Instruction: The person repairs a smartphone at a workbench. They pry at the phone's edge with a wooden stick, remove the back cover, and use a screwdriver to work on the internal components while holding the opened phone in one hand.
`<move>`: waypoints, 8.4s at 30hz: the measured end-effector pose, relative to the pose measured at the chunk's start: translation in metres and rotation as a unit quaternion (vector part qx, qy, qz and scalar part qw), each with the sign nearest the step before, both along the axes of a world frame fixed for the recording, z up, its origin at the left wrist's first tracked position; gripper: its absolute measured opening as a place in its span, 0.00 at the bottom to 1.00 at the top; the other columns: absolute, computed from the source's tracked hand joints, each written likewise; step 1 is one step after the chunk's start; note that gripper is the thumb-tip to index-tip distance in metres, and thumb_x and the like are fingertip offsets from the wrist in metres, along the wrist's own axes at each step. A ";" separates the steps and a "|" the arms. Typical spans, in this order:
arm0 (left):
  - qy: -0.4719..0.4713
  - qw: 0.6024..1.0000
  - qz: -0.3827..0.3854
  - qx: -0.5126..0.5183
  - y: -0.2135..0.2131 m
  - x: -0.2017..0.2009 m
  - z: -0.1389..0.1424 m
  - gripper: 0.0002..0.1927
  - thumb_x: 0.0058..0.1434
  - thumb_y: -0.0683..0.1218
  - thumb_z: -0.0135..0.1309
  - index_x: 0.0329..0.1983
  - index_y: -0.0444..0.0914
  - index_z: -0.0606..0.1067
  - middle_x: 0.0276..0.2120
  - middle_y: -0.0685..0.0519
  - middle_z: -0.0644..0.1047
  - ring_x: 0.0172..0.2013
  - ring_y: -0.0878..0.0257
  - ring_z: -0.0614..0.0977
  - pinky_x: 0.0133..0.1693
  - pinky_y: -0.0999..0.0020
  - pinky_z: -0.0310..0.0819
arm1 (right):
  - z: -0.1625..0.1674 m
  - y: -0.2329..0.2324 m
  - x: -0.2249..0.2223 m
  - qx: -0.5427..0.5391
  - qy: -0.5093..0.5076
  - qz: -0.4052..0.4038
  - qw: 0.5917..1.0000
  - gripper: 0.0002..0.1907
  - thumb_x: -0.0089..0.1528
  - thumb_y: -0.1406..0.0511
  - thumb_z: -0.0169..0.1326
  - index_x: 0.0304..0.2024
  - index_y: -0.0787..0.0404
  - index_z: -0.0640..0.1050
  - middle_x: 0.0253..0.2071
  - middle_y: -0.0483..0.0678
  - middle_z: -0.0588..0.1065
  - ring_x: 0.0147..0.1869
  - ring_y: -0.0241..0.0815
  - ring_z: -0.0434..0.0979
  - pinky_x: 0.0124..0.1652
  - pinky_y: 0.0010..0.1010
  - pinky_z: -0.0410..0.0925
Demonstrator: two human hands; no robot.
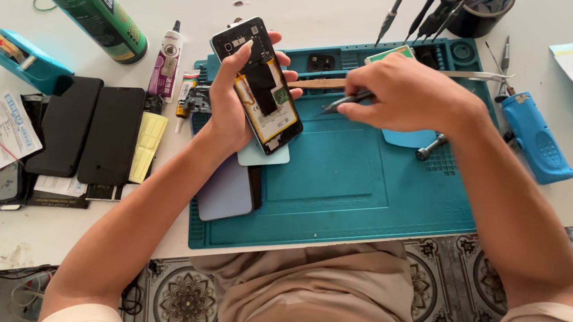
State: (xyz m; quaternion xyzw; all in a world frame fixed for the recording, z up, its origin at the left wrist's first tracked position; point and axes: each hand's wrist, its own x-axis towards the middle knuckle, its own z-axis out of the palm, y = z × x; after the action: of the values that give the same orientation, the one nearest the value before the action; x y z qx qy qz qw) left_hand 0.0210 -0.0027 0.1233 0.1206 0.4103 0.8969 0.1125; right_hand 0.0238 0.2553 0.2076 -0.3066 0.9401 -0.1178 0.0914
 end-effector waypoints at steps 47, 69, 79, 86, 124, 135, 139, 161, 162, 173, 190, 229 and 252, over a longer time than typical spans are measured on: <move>-0.025 0.989 0.143 -0.035 0.009 -0.002 -0.006 0.22 0.69 0.52 0.48 0.63 0.38 0.69 0.40 0.52 0.73 0.41 0.61 0.80 0.43 0.57 0.82 | -0.020 -0.018 0.008 -0.032 -0.004 0.028 0.999 0.17 0.64 0.55 0.56 0.36 0.62 0.73 0.23 0.50 0.73 0.30 0.57 0.77 0.67 0.64 0.55; -0.047 0.992 0.107 -0.054 0.004 -0.010 0.000 0.23 0.70 0.55 0.46 0.62 0.39 0.69 0.40 0.51 0.74 0.43 0.59 0.80 0.45 0.56 0.83 | -0.027 -0.030 0.023 -0.043 0.089 0.072 0.992 0.11 0.60 0.68 0.61 0.45 0.59 0.76 0.19 0.53 0.73 0.25 0.54 0.77 0.27 0.46 0.68; -0.034 0.992 0.103 -0.062 0.006 -0.010 -0.003 0.23 0.70 0.55 0.47 0.63 0.39 0.69 0.41 0.52 0.74 0.44 0.60 0.80 0.45 0.56 0.83 | -0.020 -0.023 0.024 0.002 0.071 -0.014 0.997 0.34 0.59 0.61 0.62 0.59 0.72 0.62 0.22 0.56 0.74 0.27 0.59 0.79 0.30 0.47 0.71; -0.034 0.991 0.105 -0.070 0.005 -0.009 -0.002 0.23 0.70 0.55 0.47 0.63 0.39 0.69 0.41 0.52 0.74 0.44 0.60 0.80 0.46 0.56 0.83 | -0.016 -0.023 0.024 -0.010 0.017 -0.021 1.000 0.37 0.59 0.61 0.60 0.63 0.69 0.58 0.24 0.60 0.75 0.33 0.62 0.79 0.36 0.50 0.70; -0.037 0.990 0.109 -0.077 -0.001 -0.017 -0.009 0.24 0.68 0.55 0.49 0.62 0.38 0.69 0.41 0.50 0.74 0.44 0.59 0.81 0.44 0.56 0.85 | -0.007 -0.021 0.012 -0.015 -0.025 -0.002 1.000 0.15 0.63 0.57 0.57 0.48 0.58 0.76 0.13 0.54 0.69 0.23 0.54 0.75 0.55 0.51 0.64; -0.036 0.992 0.102 -0.070 -0.001 -0.017 -0.011 0.23 0.69 0.54 0.49 0.62 0.39 0.69 0.41 0.50 0.74 0.44 0.59 0.81 0.45 0.56 0.84 | -0.016 0.004 -0.009 0.098 -0.054 -0.058 0.992 0.20 0.67 0.49 0.52 0.44 0.56 0.82 0.21 0.56 0.75 0.30 0.54 0.78 0.39 0.45 0.69; -0.038 0.992 0.101 -0.069 -0.001 -0.017 -0.011 0.23 0.69 0.55 0.49 0.62 0.39 0.69 0.41 0.50 0.74 0.44 0.60 0.81 0.45 0.56 0.84 | -0.018 0.008 -0.008 0.073 -0.009 -0.047 0.996 0.19 0.65 0.50 0.54 0.42 0.56 0.84 0.24 0.52 0.77 0.32 0.53 0.79 0.40 0.45 0.70; -0.027 0.995 0.048 -0.088 -0.002 -0.018 -0.005 0.29 0.70 0.56 0.46 0.70 0.38 0.67 0.45 0.48 0.77 0.46 0.57 0.83 0.50 0.60 0.82 | -0.022 -0.020 0.006 -0.073 0.035 0.040 0.996 0.14 0.63 0.57 0.59 0.41 0.62 0.81 0.13 0.52 0.71 0.19 0.52 0.73 0.31 0.44 0.67; -0.025 0.995 0.047 -0.086 -0.002 -0.018 -0.006 0.29 0.70 0.56 0.46 0.70 0.38 0.67 0.45 0.47 0.77 0.46 0.57 0.83 0.50 0.60 0.82 | -0.023 -0.020 0.006 -0.074 0.040 0.045 0.995 0.15 0.63 0.57 0.59 0.41 0.62 0.81 0.13 0.52 0.70 0.19 0.53 0.72 0.32 0.43 0.67; -0.024 0.994 0.050 -0.095 0.001 -0.018 -0.005 0.28 0.70 0.55 0.47 0.70 0.39 0.67 0.45 0.47 0.77 0.47 0.57 0.83 0.50 0.59 0.82 | -0.021 -0.025 0.024 -0.037 0.135 0.029 0.990 0.16 0.62 0.56 0.60 0.36 0.64 0.79 0.13 0.51 0.71 0.17 0.51 0.74 0.22 0.43 0.67; -0.049 0.997 0.050 -0.021 0.000 -0.021 -0.009 0.25 0.70 0.54 0.49 0.69 0.42 0.68 0.45 0.48 0.77 0.45 0.55 0.83 0.49 0.56 0.82 | -0.017 -0.016 0.021 -0.084 0.115 0.035 0.989 0.13 0.58 0.59 0.62 0.35 0.63 0.80 0.13 0.51 0.70 0.19 0.52 0.73 0.25 0.43 0.65; 0.072 0.992 0.100 -0.013 0.006 -0.020 -0.027 0.26 0.74 0.54 0.46 0.68 0.35 0.65 0.44 0.51 0.74 0.46 0.61 0.79 0.51 0.62 0.77 | -0.054 -0.036 0.015 -0.074 0.125 0.028 0.989 0.20 0.72 0.55 0.52 0.33 0.63 0.75 0.11 0.50 0.67 0.15 0.53 0.70 0.21 0.45 0.64; 0.118 0.978 0.136 -0.101 0.003 -0.025 -0.045 0.29 0.72 0.46 0.54 0.72 0.37 0.58 0.49 0.54 0.69 0.47 0.65 0.77 0.52 0.62 0.78 | -0.030 -0.016 0.008 -0.065 -0.011 0.034 0.997 0.30 0.60 0.62 0.57 0.60 0.60 0.60 0.16 0.50 0.65 0.23 0.57 0.73 0.28 0.47 0.65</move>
State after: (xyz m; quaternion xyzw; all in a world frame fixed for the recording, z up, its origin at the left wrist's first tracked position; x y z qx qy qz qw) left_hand -0.0039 0.0002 0.0786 0.1563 0.5214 0.8375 -0.0485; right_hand 0.0315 0.2392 0.1773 -0.3426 0.9183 -0.1789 0.0857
